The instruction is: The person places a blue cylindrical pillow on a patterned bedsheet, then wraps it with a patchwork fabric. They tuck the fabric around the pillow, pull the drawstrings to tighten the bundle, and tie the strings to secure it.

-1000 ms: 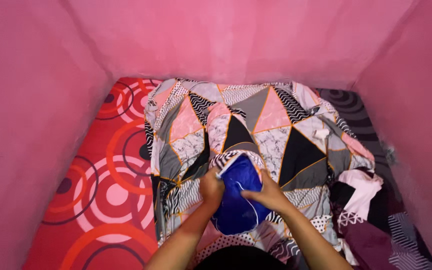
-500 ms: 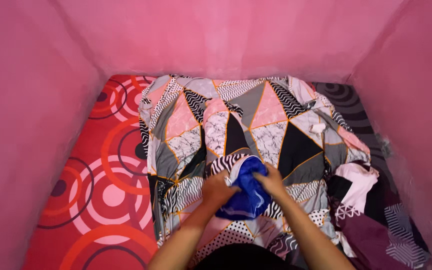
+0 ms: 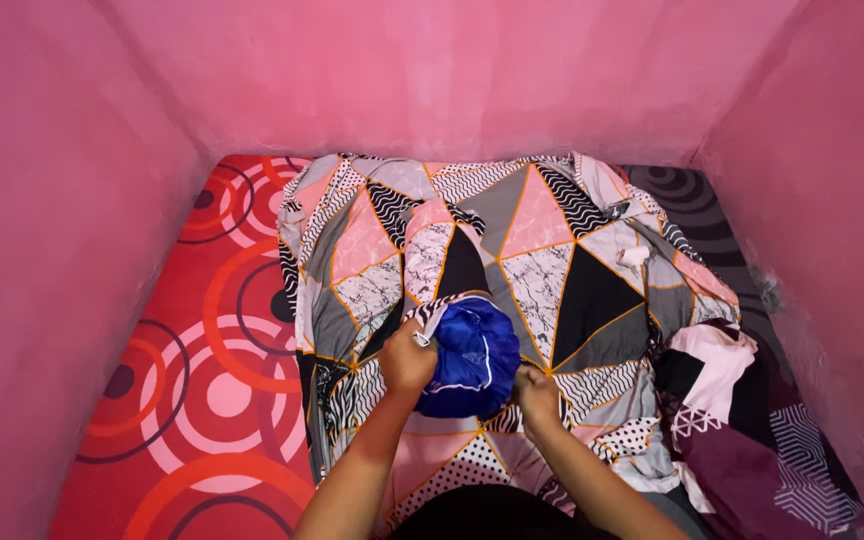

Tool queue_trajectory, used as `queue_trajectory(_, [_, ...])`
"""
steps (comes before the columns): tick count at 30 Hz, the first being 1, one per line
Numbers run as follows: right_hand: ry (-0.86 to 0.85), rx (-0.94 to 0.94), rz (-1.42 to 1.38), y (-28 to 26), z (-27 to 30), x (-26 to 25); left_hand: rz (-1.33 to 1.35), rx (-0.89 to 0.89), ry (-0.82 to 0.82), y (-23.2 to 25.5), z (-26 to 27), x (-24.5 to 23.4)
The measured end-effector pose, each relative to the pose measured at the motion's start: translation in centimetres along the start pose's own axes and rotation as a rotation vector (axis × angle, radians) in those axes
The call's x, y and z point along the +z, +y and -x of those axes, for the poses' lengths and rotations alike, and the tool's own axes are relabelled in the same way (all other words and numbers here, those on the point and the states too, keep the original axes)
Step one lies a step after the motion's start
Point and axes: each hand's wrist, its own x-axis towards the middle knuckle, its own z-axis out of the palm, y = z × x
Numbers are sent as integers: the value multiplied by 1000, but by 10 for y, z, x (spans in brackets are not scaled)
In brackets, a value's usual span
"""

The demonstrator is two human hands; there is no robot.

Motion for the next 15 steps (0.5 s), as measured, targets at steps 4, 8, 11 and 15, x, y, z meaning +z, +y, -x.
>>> queue_trajectory(4, [174,282,-391,-57,-30,31,89,8,10,-7,-19,0])
queue_trajectory(8, [-168,142,-552,-210,-61,106,58,175,148,36,-77,-26])
queue_trajectory(11, [-301,-284,-614,-325,-46,153,324,345,349,97,-110,-58])
queue_trajectory(15, [-62,-1268,-43,-384,5,146,552,686,472,124,-63,-71])
